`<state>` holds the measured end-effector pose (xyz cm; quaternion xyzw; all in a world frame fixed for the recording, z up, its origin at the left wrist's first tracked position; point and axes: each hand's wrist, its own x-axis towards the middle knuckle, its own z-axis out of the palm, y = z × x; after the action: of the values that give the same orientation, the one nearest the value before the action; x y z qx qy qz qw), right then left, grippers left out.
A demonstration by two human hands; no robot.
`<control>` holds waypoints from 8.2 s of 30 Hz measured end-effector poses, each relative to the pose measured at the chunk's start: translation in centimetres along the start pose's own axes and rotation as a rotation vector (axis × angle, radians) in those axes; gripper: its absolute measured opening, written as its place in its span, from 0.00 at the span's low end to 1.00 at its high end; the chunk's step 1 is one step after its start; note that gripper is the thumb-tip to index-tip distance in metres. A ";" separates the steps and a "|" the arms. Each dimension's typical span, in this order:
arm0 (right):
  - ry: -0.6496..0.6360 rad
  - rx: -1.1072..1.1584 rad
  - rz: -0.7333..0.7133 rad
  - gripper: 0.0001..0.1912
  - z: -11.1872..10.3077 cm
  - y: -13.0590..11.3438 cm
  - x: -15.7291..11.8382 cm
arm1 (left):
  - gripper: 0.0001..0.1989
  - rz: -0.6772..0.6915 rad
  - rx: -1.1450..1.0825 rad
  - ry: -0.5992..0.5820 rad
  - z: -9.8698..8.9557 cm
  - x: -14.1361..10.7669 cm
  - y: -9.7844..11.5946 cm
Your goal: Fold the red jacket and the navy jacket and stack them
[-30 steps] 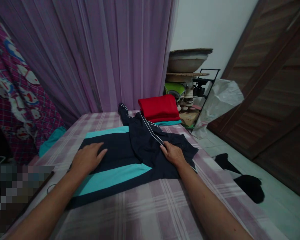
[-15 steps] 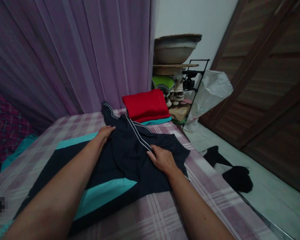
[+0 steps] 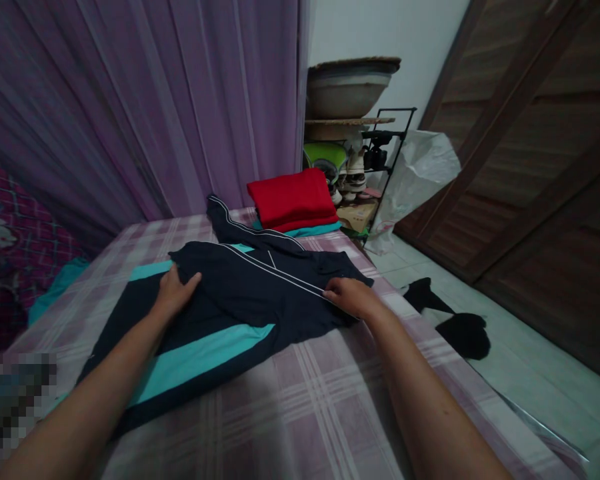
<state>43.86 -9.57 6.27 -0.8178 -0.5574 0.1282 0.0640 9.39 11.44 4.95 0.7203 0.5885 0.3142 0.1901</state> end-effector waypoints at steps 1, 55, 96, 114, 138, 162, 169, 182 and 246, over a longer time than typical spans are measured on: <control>0.019 -0.004 0.013 0.13 0.2 0.0 -0.5 | 0.34 0.077 0.090 0.008 -0.4 -2.1 0.1; 0.393 -0.202 -0.352 0.27 7.3 -8.5 -5.3 | 0.33 0.534 0.486 -0.536 -2.8 -17.3 -0.9; 0.535 -0.126 -0.257 0.25 7.5 0.5 -3.7 | 0.30 0.143 0.731 -0.364 -9.1 -13.8 -7.7; 0.419 -0.179 -0.182 0.25 8.8 0.2 -3.8 | 0.23 0.796 0.772 -0.411 4.0 2.2 9.7; 0.424 -0.028 -0.165 0.24 8.8 0.9 -3.1 | 0.14 0.930 0.997 -0.350 -4.6 5.8 7.1; 0.455 -0.034 -0.242 0.19 7.6 0.5 -4.9 | 0.20 0.432 0.631 -0.092 -12.9 -16.6 -9.7; 0.305 -0.082 -0.180 0.30 3.7 -1.9 -5.9 | 0.22 0.380 0.419 -0.303 -14.3 -14.6 -11.6; 0.022 -0.041 -0.567 0.32 8.9 -24.8 -2.9 | 0.34 0.125 0.687 -0.293 -5.8 -12.5 -6.3; 0.405 -0.161 -0.352 0.26 6.4 0.0 -5.3 | 0.27 0.271 0.693 -0.094 -6.8 -15.6 -4.1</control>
<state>40.20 -14.75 0.86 -0.7196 -0.6753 -0.0956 0.1304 0.07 -3.39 3.72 0.8269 0.5499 0.0850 -0.0816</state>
